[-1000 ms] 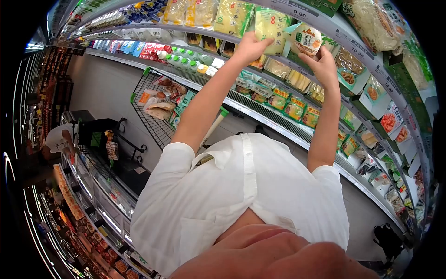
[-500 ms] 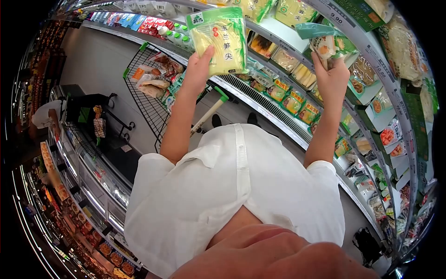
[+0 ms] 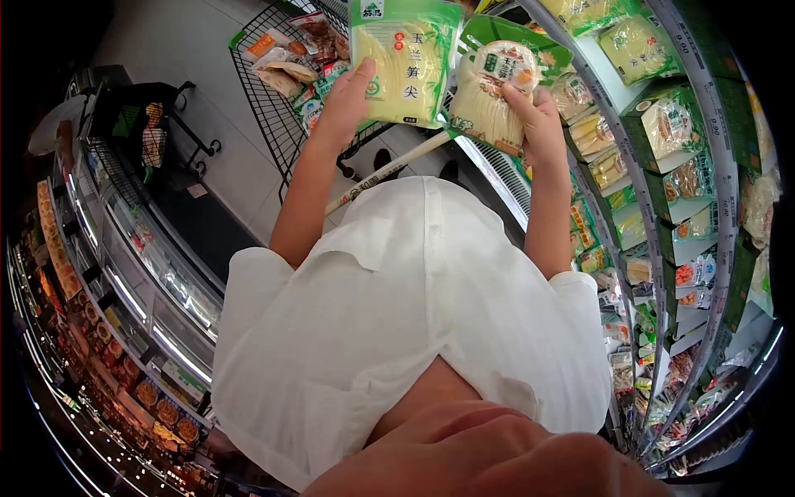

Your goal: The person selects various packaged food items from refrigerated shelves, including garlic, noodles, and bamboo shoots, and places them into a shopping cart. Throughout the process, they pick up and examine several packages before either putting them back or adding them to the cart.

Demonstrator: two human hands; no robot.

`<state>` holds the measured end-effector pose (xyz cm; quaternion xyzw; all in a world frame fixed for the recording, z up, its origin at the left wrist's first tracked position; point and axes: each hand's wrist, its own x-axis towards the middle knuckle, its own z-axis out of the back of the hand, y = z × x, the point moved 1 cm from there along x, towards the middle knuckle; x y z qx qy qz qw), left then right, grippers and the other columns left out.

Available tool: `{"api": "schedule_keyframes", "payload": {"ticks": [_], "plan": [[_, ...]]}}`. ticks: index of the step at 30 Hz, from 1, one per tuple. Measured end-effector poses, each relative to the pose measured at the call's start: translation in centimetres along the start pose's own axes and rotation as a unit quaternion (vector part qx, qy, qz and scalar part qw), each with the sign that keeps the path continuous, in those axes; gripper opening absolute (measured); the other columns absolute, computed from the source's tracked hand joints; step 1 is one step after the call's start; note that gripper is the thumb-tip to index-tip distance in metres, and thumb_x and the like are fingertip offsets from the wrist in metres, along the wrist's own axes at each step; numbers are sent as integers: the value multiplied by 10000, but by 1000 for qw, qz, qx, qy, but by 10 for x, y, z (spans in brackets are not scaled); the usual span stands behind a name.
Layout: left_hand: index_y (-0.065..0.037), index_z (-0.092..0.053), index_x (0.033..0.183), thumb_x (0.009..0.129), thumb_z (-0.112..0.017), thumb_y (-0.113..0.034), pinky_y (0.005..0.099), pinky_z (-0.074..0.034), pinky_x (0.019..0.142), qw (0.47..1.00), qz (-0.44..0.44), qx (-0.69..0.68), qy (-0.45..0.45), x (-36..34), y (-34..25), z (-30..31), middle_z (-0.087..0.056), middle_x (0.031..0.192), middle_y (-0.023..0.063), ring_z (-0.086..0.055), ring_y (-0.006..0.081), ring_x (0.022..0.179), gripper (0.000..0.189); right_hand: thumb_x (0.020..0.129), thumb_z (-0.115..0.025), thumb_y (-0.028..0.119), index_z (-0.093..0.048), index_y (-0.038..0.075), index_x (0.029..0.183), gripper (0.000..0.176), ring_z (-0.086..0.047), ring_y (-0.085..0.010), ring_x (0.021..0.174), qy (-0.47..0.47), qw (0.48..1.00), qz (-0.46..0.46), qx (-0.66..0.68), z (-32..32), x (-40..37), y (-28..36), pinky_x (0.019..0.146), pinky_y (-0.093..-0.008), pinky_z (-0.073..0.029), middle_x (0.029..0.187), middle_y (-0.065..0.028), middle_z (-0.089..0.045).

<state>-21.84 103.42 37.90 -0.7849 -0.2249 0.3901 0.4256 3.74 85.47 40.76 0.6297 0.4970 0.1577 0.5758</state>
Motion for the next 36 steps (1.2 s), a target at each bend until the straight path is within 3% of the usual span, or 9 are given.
{"api": "schedule_keyframes", "payload": {"ticks": [4,10,12,17,21,26,30,33,36], "plan": [[28,-640,1397,1155,-522,-449,331,-622,926,999,18,-29,-38,-21,11,51,-749,1273,112,-758,184,1075,548,1058,-724,162,-610,-6,1364,367,-772,-198,1066,41,997,-53,24,-42,17,-24,888,-368,-656,1251,-124,-748],[10,-609,1444,1099,-668,-270,353,-608,962,992,53,-101,-63,-52,64,115,-740,1298,103,-744,192,1118,448,1046,-713,163,-568,-17,1460,475,-747,-226,1180,106,980,-165,-27,-90,39,-67,936,-367,-649,1345,-154,-718],[-2,-580,1465,1077,-703,-224,378,-618,967,989,44,-138,-30,-62,85,131,-721,1338,94,-730,188,1166,464,1009,-753,176,-577,-27,1453,518,-766,-236,1138,126,947,-285,73,-102,47,-96,944,-362,-648,1325,-144,-734],[-97,-604,1465,1008,-767,-233,339,-570,927,977,145,-146,-55,-106,97,158,-716,1295,32,-699,154,1121,504,1007,-750,153,-586,9,1464,507,-749,-233,1179,125,881,-447,88,-107,49,-165,953,-375,-648,1366,-146,-722],[-135,-620,1444,1018,-727,-221,327,-531,923,960,188,-171,-114,-124,120,193,-710,1293,17,-658,130,1148,448,1008,-729,90,-587,2,1444,466,-729,-243,1208,157,856,-491,46,-130,44,-183,991,-384,-645,1392,-113,-699],[-136,-578,1455,1025,-701,-182,353,-558,916,955,189,-157,-165,-115,130,238,-697,1310,32,-659,156,1156,449,996,-715,54,-592,33,1436,457,-719,-205,1177,193,868,-457,-11,-161,68,-209,1004,-372,-647,1346,-99,-702],[-85,-573,1425,1046,-694,-200,301,-584,798,955,189,-102,-206,-81,138,267,-726,1234,68,-700,142,1004,414,1026,-703,110,-595,41,1421,415,-721,-201,1159,204,872,-423,-137,-192,105,-228,934,-349,-644,1324,-71,-705],[-63,-574,1394,1049,-682,-176,265,-575,674,955,201,-68,-206,-42,158,288,-736,1181,82,-707,125,857,379,1057,-701,270,-582,62,1365,390,-715,-145,966,205,850,-392,-287,-213,127,-234,766,-264,-597,1173,-38,-703],[-31,-575,1378,1054,-646,-136,254,-559,600,957,194,-52,-209,8,186,314,-737,1148,92,-693,110,786,348,1053,-700,287,-593,57,1329,375,-709,-142,881,213,826,-379,-359,-211,173,-278,735,-265,-590,1130,-32,-710]]}}
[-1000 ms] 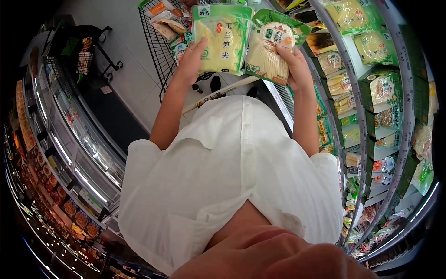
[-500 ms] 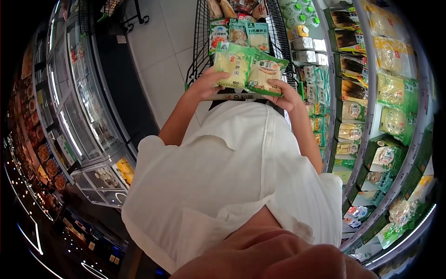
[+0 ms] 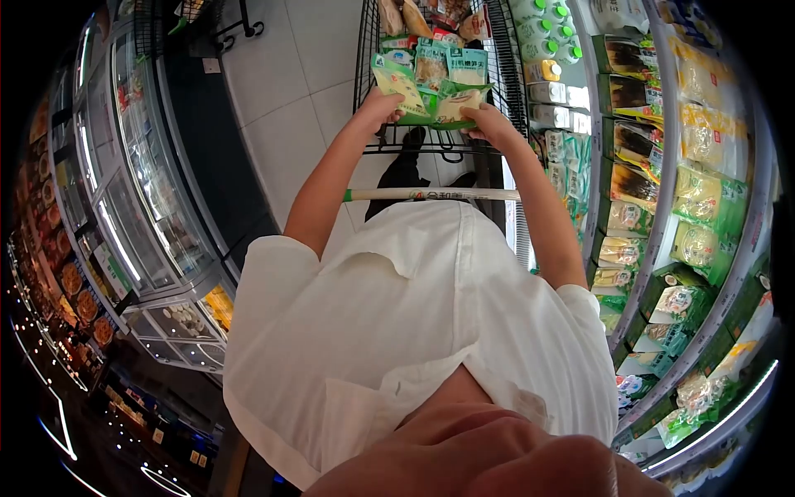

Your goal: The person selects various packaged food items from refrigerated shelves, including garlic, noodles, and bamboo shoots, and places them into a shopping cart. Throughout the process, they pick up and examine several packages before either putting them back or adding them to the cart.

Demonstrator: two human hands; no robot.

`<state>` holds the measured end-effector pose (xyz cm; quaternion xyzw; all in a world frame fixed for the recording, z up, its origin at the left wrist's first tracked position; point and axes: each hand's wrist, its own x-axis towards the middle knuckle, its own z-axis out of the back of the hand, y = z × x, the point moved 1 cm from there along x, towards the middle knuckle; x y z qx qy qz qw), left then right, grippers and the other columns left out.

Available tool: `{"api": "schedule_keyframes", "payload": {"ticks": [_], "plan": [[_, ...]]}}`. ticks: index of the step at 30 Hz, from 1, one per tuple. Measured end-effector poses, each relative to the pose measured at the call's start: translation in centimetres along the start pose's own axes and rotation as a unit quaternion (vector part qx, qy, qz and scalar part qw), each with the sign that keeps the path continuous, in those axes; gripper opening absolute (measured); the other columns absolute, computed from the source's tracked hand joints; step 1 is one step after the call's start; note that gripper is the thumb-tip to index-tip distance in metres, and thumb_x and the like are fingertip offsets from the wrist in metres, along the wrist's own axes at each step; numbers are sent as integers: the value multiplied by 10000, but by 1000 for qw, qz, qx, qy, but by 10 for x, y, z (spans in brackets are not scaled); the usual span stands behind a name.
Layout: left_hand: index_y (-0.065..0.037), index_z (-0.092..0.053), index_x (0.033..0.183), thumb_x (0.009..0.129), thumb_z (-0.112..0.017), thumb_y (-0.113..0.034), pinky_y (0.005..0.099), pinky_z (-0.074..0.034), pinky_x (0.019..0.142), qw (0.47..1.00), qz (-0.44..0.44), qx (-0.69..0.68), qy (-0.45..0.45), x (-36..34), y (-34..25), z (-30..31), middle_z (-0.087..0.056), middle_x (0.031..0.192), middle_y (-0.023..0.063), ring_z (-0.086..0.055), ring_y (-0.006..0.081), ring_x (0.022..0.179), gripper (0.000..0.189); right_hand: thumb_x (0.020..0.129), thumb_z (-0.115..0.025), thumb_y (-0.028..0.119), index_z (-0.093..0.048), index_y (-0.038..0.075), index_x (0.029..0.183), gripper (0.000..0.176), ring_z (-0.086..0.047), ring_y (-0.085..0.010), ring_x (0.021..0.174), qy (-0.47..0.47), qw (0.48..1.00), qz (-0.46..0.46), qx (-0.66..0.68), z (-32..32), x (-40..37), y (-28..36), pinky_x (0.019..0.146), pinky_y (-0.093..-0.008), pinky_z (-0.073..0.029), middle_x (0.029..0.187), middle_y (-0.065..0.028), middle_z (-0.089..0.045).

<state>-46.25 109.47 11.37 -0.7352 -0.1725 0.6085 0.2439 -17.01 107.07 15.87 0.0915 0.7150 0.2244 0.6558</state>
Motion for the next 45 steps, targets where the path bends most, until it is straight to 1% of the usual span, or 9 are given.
{"api": "schedule_keyframes", "payload": {"ticks": [2,7,12,18,24,26,32,38,45], "plan": [[-23,-582,1365,1050,-623,-109,237,-537,564,999,3,17,-39,37,-1,2,-738,1106,89,-668,93,746,329,1036,-714,297,-598,30,1297,391,-702,-144,784,-16,998,6,-56,0,38,7,658,-272,-583,1075,-57,-717],[71,-491,1464,1013,-605,-88,428,-547,1039,960,-65,92,-256,42,-33,-10,-659,1384,276,-634,388,1340,492,993,-756,229,-639,-24,1209,353,-692,-194,680,-68,988,3,-137,-17,105,40,525,-327,-561,994,-104,-706],[73,-440,1536,1050,-583,-143,393,-507,1092,956,-163,153,-190,22,-23,8,-666,1388,266,-666,331,1296,551,985,-755,218,-629,-55,1205,372,-656,-203,610,-56,978,46,-193,-53,127,75,475,-347,-523,896,-123,-685],[48,-430,1563,1087,-585,-210,408,-517,1062,970,-156,62,-175,-69,10,21,-683,1374,218,-684,290,1241,563,973,-682,326,-632,-78,1307,526,-764,-450,964,-115,947,135,-269,-79,191,28,893,-507,-603,1180,-319,-747],[9,-527,1519,1096,-594,-277,446,-451,1117,946,-199,222,-127,-109,73,17,-673,1391,232,-658,336,1235,515,1016,-652,261,-658,55,1359,401,-713,-437,1132,-117,874,197,-428,-41,64,-17,957,-525,-574,1238,-228,-746],[-31,-570,1480,1079,-609,-298,514,-400,1160,847,-306,420,-112,-120,83,5,-697,1332,200,-650,369,1220,483,1031,-653,228,-695,48,1285,314,-709,-412,1107,-204,830,292,-430,-22,4,-36,949,-520,-570,1179,-203,-746],[-106,-616,1455,1063,-622,-399,716,-210,1212,762,-320,553,-111,-129,104,-21,-634,1481,129,-492,339,1462,489,996,-706,211,-714,58,1272,315,-678,-357,1180,-347,703,440,-438,38,-123,-129,1043,-484,-527,1263,-136,-727],[-82,-616,1465,1063,-626,-425,652,-227,1234,749,-341,560,-94,-130,103,-35,-642,1462,164,-512,373,1431,529,971,-676,335,-721,110,910,238,-689,-273,871,-396,681,458,-412,40,-133,-169,825,-415,-536,879,-57,-698],[-27,-646,1415,1078,-613,-369,557,-298,1219,724,-384,562,-107,-136,77,-41,-678,1382,206,-576,401,1340,481,947,-683,348,-658,140,789,262,-661,-257,798,-426,639,502,-398,42,-121,-159,768,-404,-517,773,-43,-628]]}}
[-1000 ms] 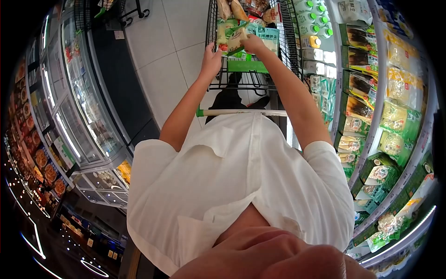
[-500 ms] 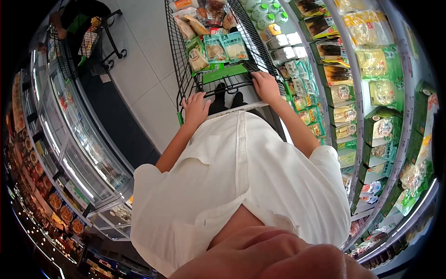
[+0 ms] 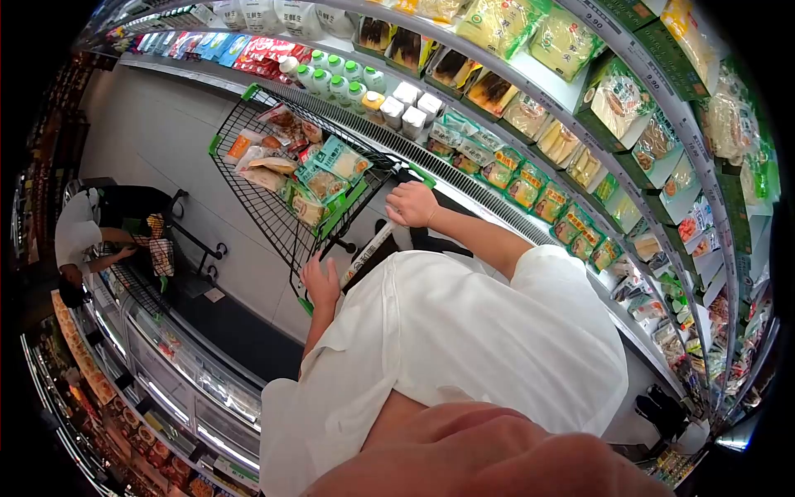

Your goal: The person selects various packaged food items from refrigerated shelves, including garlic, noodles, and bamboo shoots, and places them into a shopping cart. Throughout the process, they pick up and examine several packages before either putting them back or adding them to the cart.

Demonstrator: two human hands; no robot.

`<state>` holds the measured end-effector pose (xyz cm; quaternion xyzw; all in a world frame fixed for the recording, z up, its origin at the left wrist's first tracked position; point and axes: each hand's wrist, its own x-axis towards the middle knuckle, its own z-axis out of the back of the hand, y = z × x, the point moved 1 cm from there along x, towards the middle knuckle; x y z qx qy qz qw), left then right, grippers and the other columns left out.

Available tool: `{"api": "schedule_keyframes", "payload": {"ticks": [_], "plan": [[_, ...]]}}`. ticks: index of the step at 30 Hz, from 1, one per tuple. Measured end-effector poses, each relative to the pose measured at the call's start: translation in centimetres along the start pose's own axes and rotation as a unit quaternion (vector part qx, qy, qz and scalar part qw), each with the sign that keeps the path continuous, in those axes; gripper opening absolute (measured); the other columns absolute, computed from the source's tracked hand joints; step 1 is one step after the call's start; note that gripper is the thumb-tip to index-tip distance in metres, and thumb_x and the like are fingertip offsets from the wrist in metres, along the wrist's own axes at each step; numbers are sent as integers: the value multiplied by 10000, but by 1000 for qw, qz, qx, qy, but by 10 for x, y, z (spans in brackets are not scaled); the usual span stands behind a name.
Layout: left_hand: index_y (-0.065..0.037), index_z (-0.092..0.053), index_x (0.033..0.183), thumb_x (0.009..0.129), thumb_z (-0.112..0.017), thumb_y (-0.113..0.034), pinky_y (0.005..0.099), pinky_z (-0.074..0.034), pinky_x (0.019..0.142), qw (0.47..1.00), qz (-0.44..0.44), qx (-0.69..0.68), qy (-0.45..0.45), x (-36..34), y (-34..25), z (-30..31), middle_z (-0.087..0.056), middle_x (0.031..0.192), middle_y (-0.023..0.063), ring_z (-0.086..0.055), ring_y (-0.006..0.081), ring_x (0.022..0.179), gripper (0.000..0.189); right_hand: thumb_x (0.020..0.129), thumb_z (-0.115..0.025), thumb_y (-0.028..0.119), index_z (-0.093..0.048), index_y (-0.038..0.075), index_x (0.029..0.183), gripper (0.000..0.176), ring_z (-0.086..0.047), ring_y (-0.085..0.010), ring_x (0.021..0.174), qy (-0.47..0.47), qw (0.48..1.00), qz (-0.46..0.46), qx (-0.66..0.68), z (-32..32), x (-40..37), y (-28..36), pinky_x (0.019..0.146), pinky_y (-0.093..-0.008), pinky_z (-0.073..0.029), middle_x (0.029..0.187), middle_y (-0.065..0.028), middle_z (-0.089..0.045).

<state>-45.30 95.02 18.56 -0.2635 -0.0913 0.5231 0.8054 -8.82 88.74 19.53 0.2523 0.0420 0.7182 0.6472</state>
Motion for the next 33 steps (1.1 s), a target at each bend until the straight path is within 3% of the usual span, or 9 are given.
{"api": "schedule_keyframes", "payload": {"ticks": [5,14,29,31,32,33], "plan": [[-18,-667,1377,1082,-608,-352,523,-382,1158,999,-16,10,-28,23,24,5,-724,1267,218,-629,425,1221,449,954,-669,365,-654,132,764,301,-657,-266,758,-7,1000,2,1,-16,26,-2,751,-406,-519,746,-47,-633],[20,-677,1370,1081,-621,-351,510,-466,1086,999,-14,-16,-39,75,64,20,-721,1302,255,-645,456,1228,473,1030,-564,489,-769,123,815,472,-710,-293,821,101,994,-24,-20,-45,83,-5,787,-450,-518,786,-60,-743],[75,-640,1390,1100,-597,-349,508,-471,1093,998,-16,-64,3,151,113,53,-678,1359,291,-626,471,1260,516,1016,-544,459,-765,116,787,468,-717,-313,858,131,987,-78,-46,-90,162,2,805,-492,-525,784,-78,-743],[77,-635,1397,1100,-596,-352,506,-468,1100,998,-9,-62,16,160,123,62,-674,1369,294,-623,471,1269,523,1008,-554,436,-755,121,776,440,-702,-283,924,87,992,-67,-68,-94,173,9,872,-477,-502,772,-53,-728],[78,-630,1404,1100,-596,-355,504,-465,1107,998,-3,-64,22,166,125,65,-670,1379,296,-621,470,1278,530,999,-596,395,-739,115,800,373,-660,-272,1035,87,991,-81,-62,-96,176,13,993,-468,-466,846,-47,-724],[78,-630,1404,1100,-596,-355,504,-465,1107,997,-9,-65,28,172,127,67,-670,1379,296,-621,470,1278,530,999,-596,395,-739,115,800,373,-660,-272,1035,87,990,-89,-65,-98,177,17,993,-468,-466,846,-47,-724]]}}
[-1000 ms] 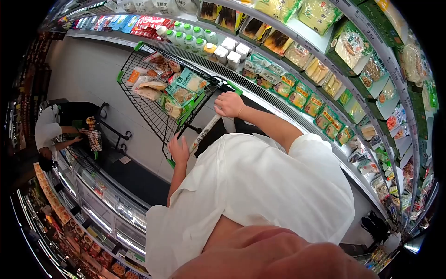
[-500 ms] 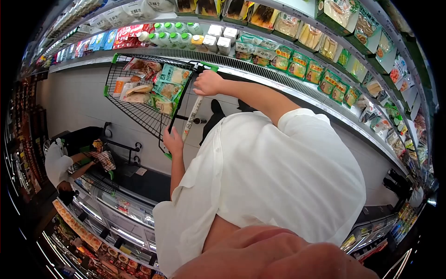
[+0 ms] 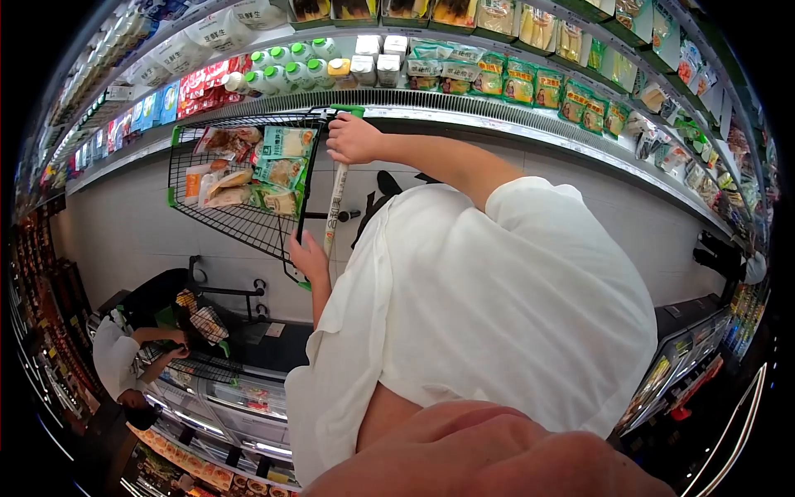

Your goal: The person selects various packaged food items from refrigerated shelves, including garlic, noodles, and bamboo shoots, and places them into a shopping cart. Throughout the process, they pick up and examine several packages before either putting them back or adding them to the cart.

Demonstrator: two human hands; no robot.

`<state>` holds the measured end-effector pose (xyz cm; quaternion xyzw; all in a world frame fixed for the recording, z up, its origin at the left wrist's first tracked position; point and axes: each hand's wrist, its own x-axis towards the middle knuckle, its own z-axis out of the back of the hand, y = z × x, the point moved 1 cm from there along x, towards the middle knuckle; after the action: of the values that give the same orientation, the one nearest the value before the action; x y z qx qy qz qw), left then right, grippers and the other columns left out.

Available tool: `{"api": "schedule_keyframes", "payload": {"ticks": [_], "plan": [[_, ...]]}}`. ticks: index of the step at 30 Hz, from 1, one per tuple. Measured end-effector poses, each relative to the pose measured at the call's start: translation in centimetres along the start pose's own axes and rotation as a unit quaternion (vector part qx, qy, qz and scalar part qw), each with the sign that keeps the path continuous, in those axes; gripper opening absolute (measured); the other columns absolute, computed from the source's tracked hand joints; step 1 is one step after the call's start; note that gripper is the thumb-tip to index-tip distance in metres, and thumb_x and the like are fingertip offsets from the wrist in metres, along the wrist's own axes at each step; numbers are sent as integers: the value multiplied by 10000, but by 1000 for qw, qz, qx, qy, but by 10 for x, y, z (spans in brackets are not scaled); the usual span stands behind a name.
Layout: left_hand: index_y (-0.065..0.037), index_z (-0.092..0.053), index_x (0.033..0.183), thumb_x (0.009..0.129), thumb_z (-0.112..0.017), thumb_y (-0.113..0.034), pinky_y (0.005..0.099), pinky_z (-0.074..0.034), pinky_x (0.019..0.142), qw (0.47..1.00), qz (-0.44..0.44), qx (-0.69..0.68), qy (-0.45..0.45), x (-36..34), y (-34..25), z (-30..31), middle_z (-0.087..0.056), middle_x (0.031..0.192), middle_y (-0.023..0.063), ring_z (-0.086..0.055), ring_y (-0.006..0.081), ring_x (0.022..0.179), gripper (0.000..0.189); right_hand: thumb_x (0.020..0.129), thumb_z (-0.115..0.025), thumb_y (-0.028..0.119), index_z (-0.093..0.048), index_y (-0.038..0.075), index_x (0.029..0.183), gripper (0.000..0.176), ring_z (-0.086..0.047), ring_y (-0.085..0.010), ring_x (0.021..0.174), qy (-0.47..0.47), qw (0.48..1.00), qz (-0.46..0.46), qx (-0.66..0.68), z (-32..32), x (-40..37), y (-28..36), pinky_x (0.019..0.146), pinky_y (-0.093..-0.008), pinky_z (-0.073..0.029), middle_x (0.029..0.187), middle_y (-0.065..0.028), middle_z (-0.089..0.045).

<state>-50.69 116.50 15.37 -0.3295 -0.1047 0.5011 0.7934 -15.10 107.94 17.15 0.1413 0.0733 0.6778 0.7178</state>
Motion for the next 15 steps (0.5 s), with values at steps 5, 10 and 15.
{"api": "schedule_keyframes", "payload": {"ticks": [5,10,15], "plan": [[70,-609,1432,1107,-571,-375,512,-443,1130,1000,-4,10,24,20,11,10,-647,1410,295,-592,472,1322,553,1050,-616,475,-703,97,1203,417,-509,-336,1381,-143,989,-36,-2,-17,-6,16,1276,-558,-283,1276,-112,-649],[57,-594,1450,1109,-561,-379,529,-430,1133,999,-13,13,42,35,17,16,-639,1419,295,-575,478,1337,554,1080,-543,559,-675,96,1336,545,-470,-343,1442,-99,995,-32,-13,-15,-5,19,1295,-569,-248,1358,-133,-622],[46,-594,1459,1102,-585,-347,524,-431,1133,999,-6,28,23,44,36,25,-663,1390,287,-590,462,1324,531,1083,-519,579,-658,106,1388,580,-445,-338,1467,-47,998,-35,-21,-16,10,23,1305,-577,-216,1420,-128,-606]]}}
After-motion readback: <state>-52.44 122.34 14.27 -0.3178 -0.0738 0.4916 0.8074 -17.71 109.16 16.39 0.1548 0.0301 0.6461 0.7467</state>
